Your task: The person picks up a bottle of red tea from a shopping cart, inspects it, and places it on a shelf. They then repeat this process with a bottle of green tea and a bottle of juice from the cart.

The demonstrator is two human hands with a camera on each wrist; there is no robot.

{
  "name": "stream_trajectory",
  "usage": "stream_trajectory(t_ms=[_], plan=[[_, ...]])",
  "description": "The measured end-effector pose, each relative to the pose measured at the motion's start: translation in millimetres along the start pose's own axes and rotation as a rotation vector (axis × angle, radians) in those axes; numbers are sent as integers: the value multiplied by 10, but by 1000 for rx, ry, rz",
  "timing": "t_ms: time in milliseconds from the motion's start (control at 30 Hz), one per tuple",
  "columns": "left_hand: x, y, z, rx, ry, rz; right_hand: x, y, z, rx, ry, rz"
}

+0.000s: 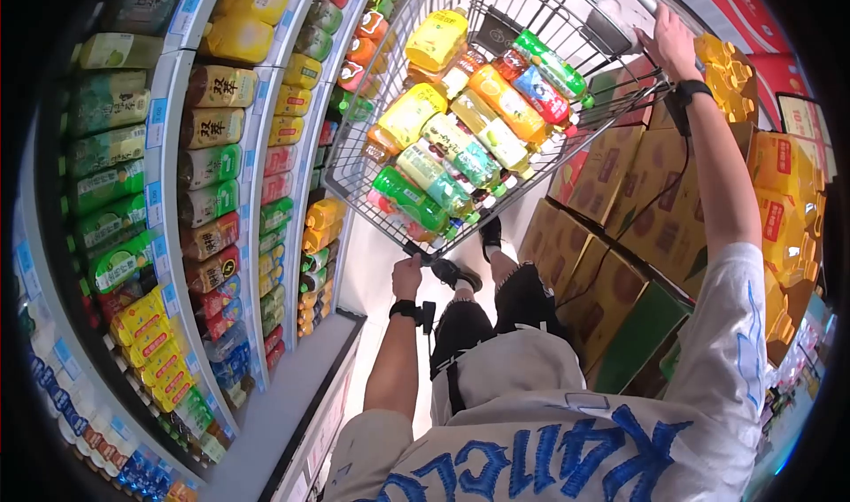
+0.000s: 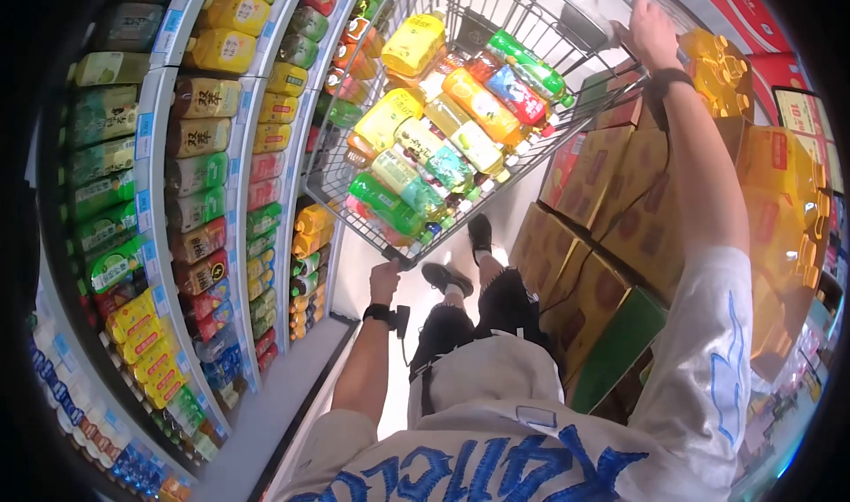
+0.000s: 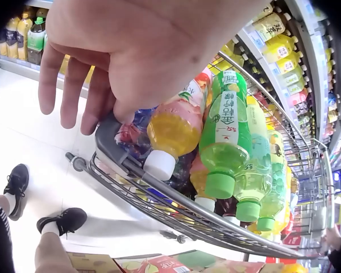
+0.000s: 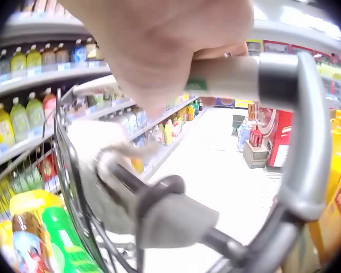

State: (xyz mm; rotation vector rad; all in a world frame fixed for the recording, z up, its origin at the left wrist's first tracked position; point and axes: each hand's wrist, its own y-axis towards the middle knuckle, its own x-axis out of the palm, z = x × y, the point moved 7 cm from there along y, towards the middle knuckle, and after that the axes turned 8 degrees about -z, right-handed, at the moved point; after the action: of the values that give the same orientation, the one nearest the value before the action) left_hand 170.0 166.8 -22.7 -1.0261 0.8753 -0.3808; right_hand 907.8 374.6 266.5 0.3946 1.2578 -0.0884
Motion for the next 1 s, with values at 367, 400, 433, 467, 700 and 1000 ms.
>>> stream_trajectory(t_ms=[367, 400, 433, 467, 700, 1000], plan=[[70, -65, 1089, 12, -196, -58, -403, -828, -761, 167, 286, 101], [60, -67, 1114, 17, -191, -66, -336, -985, -913, 159, 288, 64], [51, -45, 1152, 24, -222, -87, -226, -1117, -1042, 155, 311, -25], [32, -7, 1209, 33, -254, -107, -138, -1252, -1163, 150, 341, -122], [-21, 305, 1520, 37, -167, -160, 537, -1483, -1340, 47, 144, -762], [-20, 855, 1809, 179, -165, -101, 1007, -1090, -1194, 2, 223, -849]])
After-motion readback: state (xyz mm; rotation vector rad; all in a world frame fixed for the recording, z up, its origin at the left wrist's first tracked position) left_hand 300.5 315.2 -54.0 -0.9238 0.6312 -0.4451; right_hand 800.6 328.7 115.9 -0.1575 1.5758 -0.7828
